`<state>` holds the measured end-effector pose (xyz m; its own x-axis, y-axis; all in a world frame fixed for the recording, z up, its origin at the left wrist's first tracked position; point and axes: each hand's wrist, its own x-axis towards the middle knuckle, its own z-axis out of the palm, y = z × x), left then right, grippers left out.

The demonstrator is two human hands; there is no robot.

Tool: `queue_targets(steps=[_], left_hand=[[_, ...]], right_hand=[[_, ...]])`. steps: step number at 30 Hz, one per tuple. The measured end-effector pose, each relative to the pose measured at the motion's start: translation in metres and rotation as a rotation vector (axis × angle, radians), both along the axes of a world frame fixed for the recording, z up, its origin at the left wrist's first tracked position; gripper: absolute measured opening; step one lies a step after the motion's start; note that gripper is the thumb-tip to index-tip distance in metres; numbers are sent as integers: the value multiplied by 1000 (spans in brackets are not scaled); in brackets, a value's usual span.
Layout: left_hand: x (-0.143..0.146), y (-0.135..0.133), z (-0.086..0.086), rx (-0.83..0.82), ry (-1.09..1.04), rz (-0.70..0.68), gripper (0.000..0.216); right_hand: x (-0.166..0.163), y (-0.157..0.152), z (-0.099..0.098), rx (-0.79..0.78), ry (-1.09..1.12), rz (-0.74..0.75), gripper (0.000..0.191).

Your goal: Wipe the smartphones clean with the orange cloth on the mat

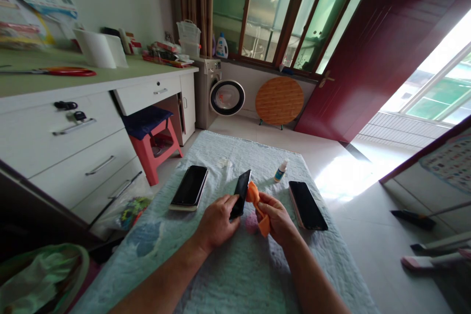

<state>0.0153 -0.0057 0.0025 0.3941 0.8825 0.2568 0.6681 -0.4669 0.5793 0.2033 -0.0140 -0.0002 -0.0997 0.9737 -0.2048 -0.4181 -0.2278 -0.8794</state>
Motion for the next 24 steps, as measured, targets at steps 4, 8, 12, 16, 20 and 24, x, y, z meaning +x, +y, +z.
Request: queue_targets(steps=[4, 8, 12, 16, 20, 24], left_hand=[[-2, 1, -2, 5, -42, 79, 54], [-4, 3, 1, -158, -242, 196, 46], [-2, 1, 2, -449, -465, 199, 50], [3, -3, -3, -589, -510, 125, 62], [5, -7, -4, -593, -453, -32, 68], [5, -11, 0, -477, -279, -80, 71]], right_hand=[[0, 0, 0, -15, -4, -25, 41], [0, 0, -1, -28, -44, -95, 43], [3, 3, -8, 26, -184, -166, 44], [6, 8, -15, 206, -515, -211, 35], [5, 8, -16, 440, -897, -226, 27], [-1, 3, -11, 507, -1106, -108, 33]])
